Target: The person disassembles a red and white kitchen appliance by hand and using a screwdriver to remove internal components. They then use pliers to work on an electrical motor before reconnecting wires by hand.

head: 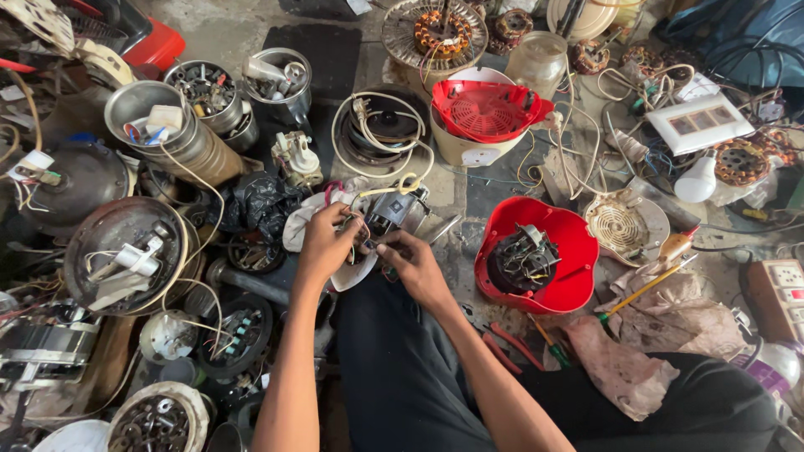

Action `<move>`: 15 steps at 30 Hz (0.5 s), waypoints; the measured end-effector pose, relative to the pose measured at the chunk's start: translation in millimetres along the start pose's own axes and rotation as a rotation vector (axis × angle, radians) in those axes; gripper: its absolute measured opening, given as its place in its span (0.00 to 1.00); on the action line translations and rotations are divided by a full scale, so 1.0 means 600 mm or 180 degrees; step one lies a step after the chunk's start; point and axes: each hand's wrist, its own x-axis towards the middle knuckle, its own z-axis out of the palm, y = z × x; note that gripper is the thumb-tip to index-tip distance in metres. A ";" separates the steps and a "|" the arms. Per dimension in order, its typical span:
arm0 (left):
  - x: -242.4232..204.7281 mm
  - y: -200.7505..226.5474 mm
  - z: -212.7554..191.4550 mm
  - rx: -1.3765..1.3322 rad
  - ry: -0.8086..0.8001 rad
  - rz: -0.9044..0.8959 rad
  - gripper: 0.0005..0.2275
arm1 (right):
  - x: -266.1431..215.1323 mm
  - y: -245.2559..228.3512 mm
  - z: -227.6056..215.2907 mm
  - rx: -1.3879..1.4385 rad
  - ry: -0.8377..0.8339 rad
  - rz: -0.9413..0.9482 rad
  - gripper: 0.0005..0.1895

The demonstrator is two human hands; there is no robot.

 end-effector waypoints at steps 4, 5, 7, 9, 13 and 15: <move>0.001 -0.006 0.001 -0.0312 0.0176 -0.0363 0.07 | -0.005 0.001 0.002 0.0327 0.0147 -0.0005 0.11; 0.002 -0.008 0.000 -0.0605 0.0083 -0.0479 0.08 | -0.006 -0.002 -0.002 0.0496 0.0189 -0.0003 0.11; 0.000 -0.012 -0.009 -0.1182 -0.0097 -0.0717 0.08 | -0.005 -0.012 -0.008 0.0422 0.0089 0.0109 0.13; -0.003 -0.014 -0.005 -0.0880 -0.0060 -0.0581 0.09 | -0.007 -0.027 -0.007 0.0318 -0.0048 0.0142 0.15; -0.013 -0.004 0.000 0.0348 0.0058 -0.0070 0.15 | 0.001 -0.051 -0.010 -0.0386 -0.0250 -0.0137 0.18; -0.016 0.007 0.004 0.0424 0.0057 -0.0037 0.14 | 0.009 -0.047 -0.014 -0.0656 -0.0208 -0.0286 0.17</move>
